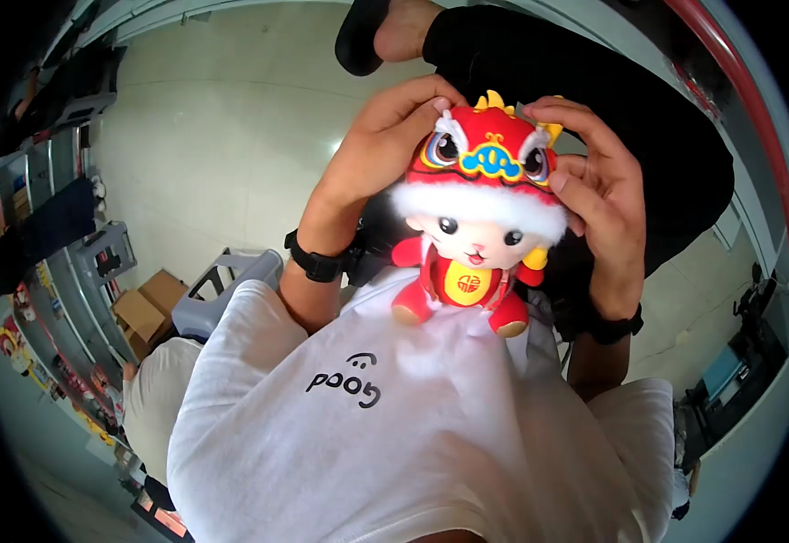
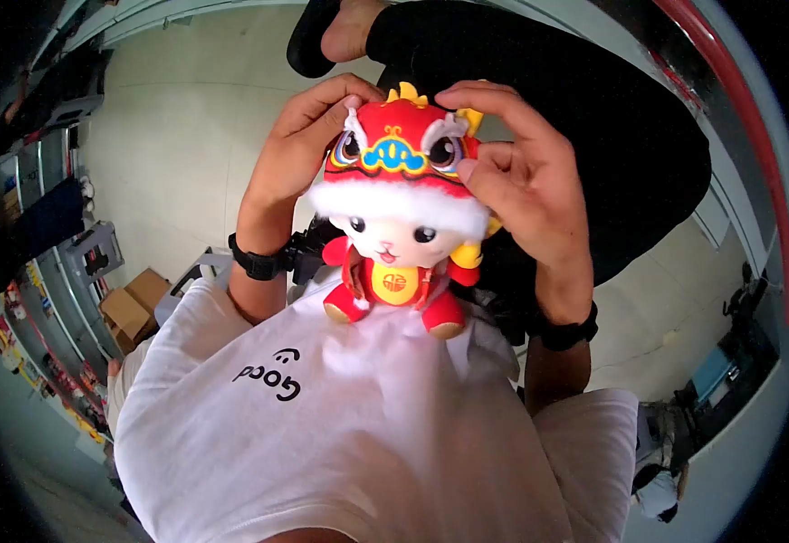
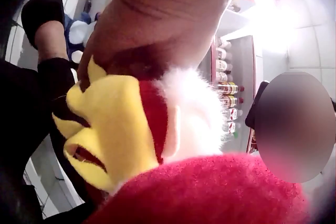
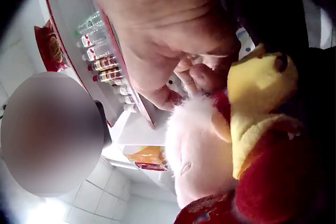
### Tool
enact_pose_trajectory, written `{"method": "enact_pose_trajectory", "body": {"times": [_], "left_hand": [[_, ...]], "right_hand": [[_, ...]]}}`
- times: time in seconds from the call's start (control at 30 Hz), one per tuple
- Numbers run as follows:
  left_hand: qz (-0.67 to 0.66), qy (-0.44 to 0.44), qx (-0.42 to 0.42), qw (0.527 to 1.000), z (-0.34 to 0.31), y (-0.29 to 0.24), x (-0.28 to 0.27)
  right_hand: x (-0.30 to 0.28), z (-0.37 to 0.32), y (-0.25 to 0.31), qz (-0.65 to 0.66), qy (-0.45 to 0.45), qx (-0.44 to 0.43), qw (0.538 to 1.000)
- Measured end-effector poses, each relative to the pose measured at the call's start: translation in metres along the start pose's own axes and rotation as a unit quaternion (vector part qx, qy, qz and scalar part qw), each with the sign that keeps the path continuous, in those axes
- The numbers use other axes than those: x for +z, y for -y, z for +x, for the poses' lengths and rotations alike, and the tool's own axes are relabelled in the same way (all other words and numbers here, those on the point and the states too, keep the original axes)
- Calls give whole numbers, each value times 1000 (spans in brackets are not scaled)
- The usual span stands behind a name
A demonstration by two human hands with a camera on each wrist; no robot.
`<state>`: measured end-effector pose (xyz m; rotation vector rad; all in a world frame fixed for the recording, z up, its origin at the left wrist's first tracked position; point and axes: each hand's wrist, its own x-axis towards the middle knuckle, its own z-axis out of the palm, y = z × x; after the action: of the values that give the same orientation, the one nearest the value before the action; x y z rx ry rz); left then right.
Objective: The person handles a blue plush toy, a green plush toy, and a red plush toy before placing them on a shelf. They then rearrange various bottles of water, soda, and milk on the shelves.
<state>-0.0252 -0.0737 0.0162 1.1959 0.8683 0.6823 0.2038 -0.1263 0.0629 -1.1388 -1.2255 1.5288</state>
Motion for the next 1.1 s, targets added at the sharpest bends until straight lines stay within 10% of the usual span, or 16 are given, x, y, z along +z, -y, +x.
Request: {"method": "enact_pose_trajectory", "body": {"times": [0.27, 0.57, 0.7, 0.9, 1.1], "left_hand": [[-55, 80, 122, 988, -9, -8, -6], [-268, 239, 191, 914, -9, -10, -4], [-57, 321, 170, 930, -5, -8, -5], [-45, 162, -103, 980, -13, -5, -5], [-108, 44, -146, 982, 15, 29, 16]], "right_hand": [[-29, 11, -31, -122, 65, -158, 978], [-8, 3, -26, 73, 187, 7, 980], [-5, 3, -43, 87, 194, 21, 977], [-23, 5, -51, -158, -19, 133, 978], [-26, 7, -77, -255, -91, 65, 961]]}}
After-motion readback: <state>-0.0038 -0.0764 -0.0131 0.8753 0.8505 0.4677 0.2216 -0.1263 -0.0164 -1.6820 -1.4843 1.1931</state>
